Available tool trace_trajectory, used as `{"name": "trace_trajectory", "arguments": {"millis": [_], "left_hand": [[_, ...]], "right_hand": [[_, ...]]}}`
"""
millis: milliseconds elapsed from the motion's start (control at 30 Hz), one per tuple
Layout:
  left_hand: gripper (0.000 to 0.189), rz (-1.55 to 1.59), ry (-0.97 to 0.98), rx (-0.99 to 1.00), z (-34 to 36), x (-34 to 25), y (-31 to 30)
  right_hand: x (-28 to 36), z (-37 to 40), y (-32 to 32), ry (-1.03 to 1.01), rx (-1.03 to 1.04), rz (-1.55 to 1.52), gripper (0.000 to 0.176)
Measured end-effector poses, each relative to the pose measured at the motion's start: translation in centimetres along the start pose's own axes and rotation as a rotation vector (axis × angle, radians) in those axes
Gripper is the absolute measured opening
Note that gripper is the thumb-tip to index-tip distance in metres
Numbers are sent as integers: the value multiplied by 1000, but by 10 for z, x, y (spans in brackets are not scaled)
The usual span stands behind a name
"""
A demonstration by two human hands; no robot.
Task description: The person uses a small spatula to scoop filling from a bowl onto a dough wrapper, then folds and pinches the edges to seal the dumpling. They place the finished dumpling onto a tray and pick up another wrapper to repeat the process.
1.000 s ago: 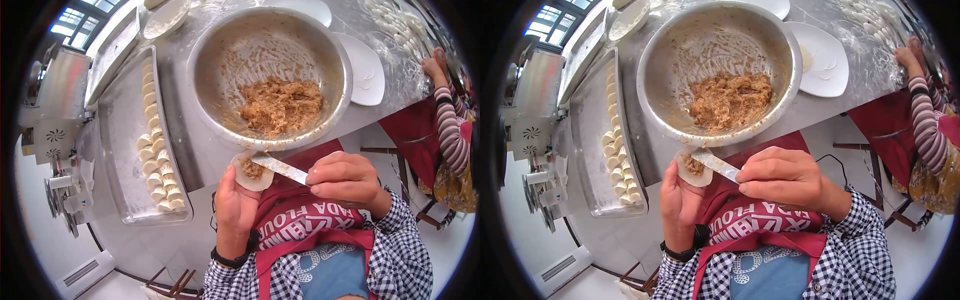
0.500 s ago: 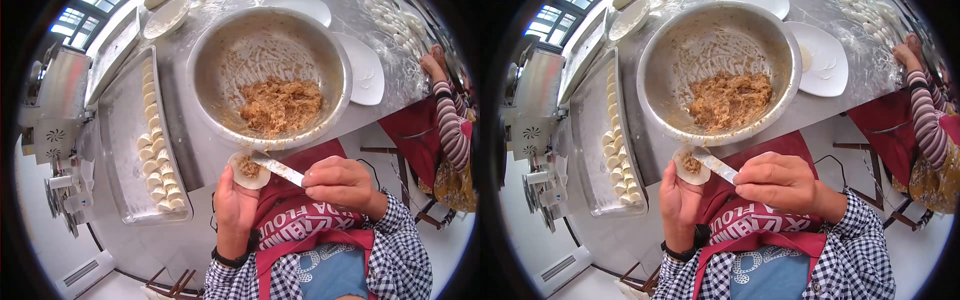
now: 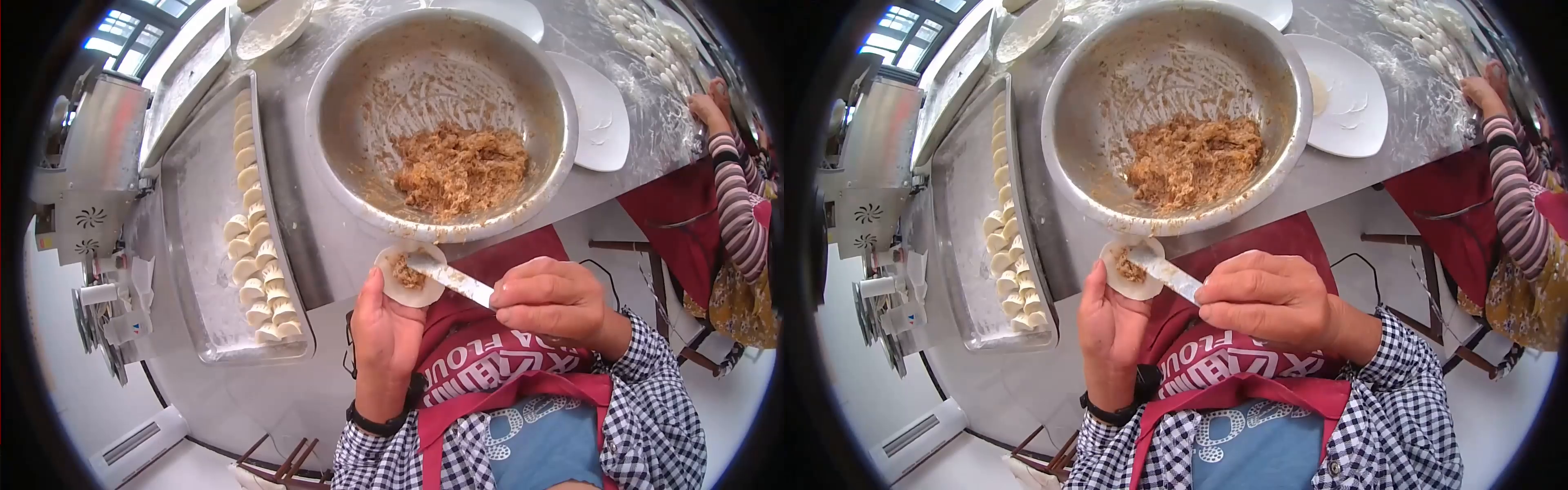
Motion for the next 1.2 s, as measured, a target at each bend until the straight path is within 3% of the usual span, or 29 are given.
{"name": "trace_trajectory", "arguments": {"millis": [500,600,700,800,900,1200], "left_hand": [[39,38,-46,63,-3,2,-7],[40,61,-60,107,-4,3,-5],[39,25,-50,47,-2,3,-4],[38,-19,-84,81,-1,6,-4],[39,-43,-129,41,1,10,2],[36,-188,-135,42,2,10,5]], "right_hand": [[-7,0,-2,24,1,-143,15],[-17,6,-13,185,-102,-266,12],[-39,25,-18,535,-315,-627,11],[-42,25,-12,600,-345,-835,13],[-42,24,-5,632,-271,-789,13],[-47,26,-10,704,-353,-744,13]]}}
Point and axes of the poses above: each hand's wrist, its own z-axis away from the middle knuckle, its own y-axis out of the palm, x = y × z, the point moved 6 cm from there along -z, towards the middle knuckle, and after that the axes turned 6 degrees about x, right-handed, at the moved point
